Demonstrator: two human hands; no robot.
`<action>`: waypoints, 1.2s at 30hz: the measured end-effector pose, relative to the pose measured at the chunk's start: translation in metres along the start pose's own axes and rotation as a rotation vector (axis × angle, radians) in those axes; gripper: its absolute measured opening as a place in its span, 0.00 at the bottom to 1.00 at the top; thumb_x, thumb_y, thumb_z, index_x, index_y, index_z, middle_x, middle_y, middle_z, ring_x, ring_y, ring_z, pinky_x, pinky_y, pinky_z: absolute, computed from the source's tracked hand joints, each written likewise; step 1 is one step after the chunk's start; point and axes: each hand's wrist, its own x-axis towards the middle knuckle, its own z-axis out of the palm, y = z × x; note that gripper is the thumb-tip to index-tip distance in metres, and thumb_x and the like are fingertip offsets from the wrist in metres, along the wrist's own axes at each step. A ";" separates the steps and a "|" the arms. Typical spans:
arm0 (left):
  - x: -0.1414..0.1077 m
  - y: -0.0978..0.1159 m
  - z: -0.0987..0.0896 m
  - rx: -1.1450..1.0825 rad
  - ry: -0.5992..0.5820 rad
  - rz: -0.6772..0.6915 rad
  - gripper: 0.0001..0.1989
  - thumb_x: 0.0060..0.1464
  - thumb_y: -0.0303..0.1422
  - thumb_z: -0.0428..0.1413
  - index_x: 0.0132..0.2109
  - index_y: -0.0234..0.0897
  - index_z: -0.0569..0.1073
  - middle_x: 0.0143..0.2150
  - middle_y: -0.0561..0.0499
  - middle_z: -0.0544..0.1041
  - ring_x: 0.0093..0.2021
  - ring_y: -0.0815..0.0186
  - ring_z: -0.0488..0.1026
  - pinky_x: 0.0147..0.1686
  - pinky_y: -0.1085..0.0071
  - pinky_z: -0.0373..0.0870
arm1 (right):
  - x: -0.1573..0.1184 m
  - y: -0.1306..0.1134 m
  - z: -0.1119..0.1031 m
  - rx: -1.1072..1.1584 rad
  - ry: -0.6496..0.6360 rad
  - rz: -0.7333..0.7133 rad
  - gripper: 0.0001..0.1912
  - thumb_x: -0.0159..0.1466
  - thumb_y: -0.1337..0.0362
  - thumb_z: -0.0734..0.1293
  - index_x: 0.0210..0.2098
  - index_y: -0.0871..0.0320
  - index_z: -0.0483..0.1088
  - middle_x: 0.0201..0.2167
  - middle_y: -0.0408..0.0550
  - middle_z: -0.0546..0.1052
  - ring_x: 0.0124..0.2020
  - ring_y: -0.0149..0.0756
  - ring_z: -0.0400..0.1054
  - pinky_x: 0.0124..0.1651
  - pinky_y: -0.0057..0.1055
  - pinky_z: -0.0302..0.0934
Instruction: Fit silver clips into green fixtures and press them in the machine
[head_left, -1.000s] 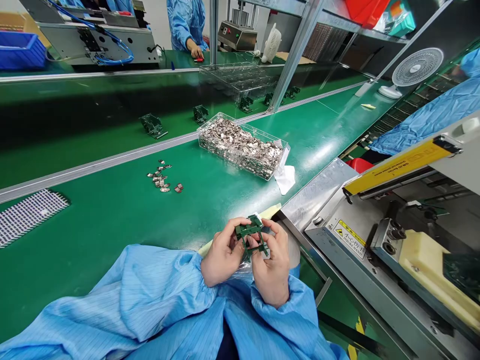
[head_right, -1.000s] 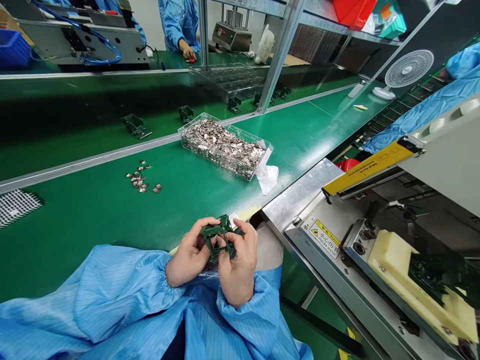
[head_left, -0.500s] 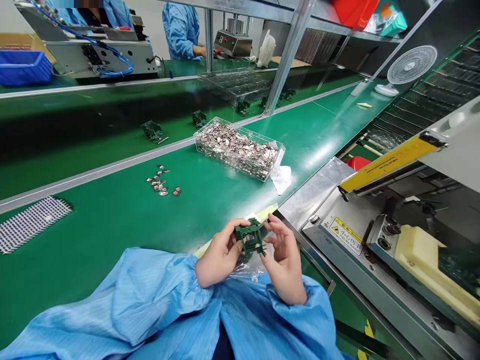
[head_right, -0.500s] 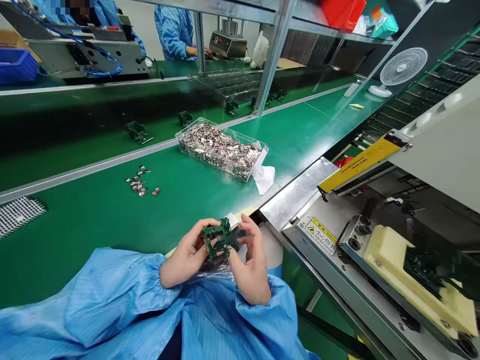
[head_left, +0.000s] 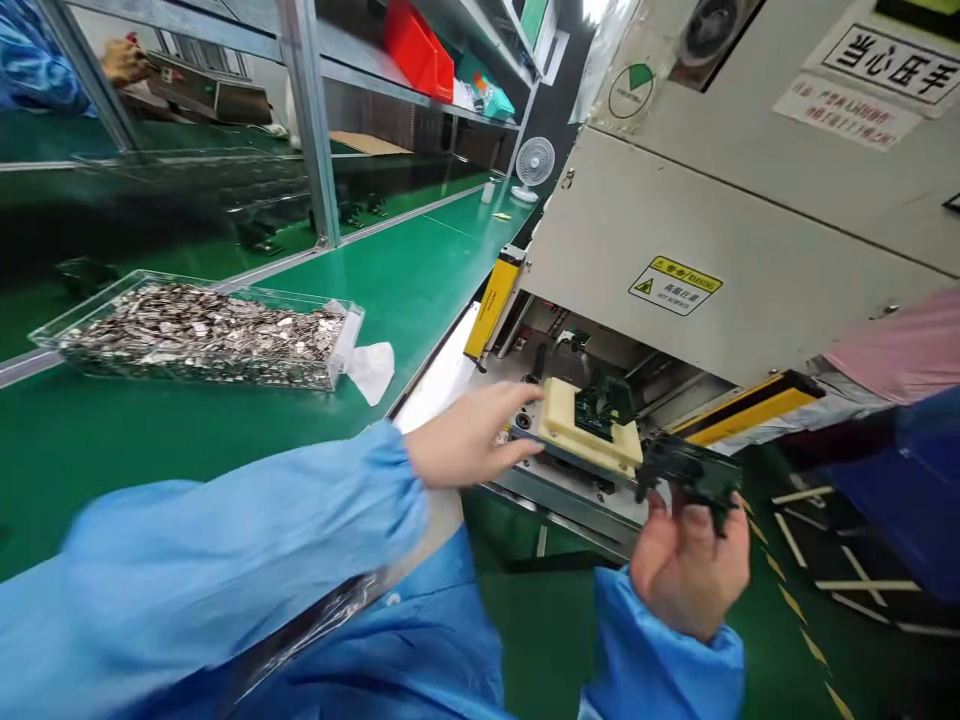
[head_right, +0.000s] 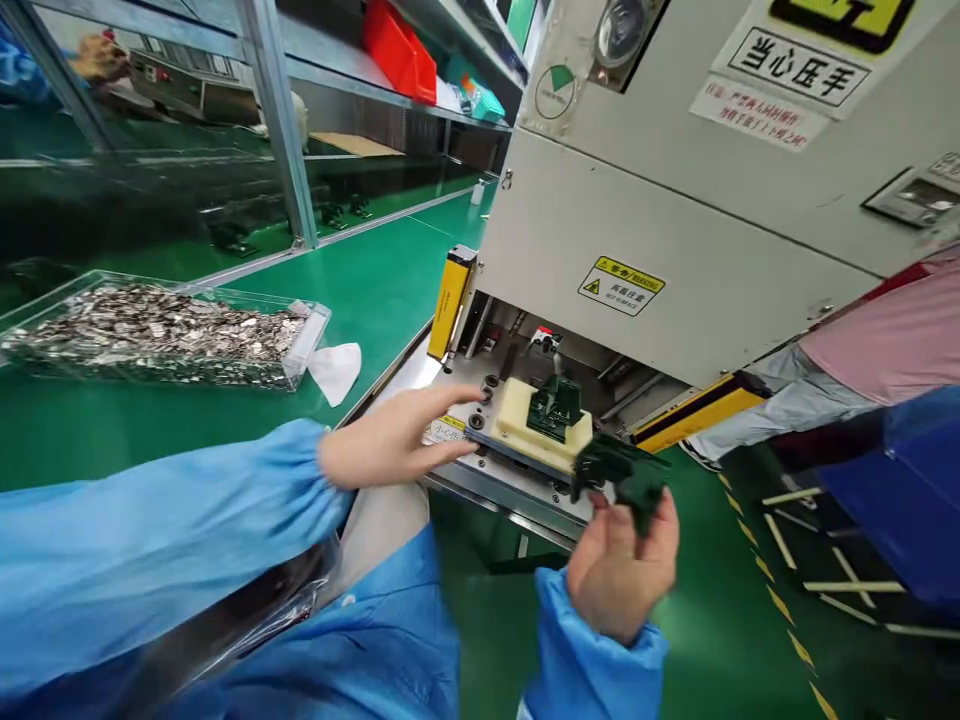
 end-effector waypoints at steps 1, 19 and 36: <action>0.026 -0.004 0.013 0.017 0.014 0.041 0.27 0.53 0.34 0.60 0.59 0.34 0.67 0.60 0.36 0.70 0.60 0.50 0.68 0.60 0.55 0.65 | 0.011 0.006 -0.010 -0.023 0.094 0.049 0.27 0.62 0.51 0.69 0.57 0.52 0.63 0.60 0.58 0.66 0.58 0.55 0.65 0.52 0.54 0.68; -0.031 -0.025 -0.036 -0.280 0.064 -0.317 0.24 0.45 0.34 0.66 0.51 0.38 0.74 0.47 0.45 0.77 0.49 0.55 0.76 0.53 0.57 0.75 | 0.125 0.015 0.029 -0.433 -0.909 -0.029 0.33 0.57 0.51 0.74 0.58 0.54 0.65 0.50 0.52 0.75 0.53 0.48 0.69 0.59 0.49 0.61; -0.062 -0.095 -0.026 -0.215 -0.234 -0.463 0.33 0.37 0.36 0.68 0.55 0.41 0.75 0.63 0.45 0.70 0.63 0.49 0.66 0.62 0.57 0.62 | 0.027 0.088 -0.128 -0.426 0.195 0.378 0.32 0.47 0.34 0.72 0.35 0.55 0.68 0.30 0.48 0.74 0.31 0.46 0.71 0.34 0.44 0.70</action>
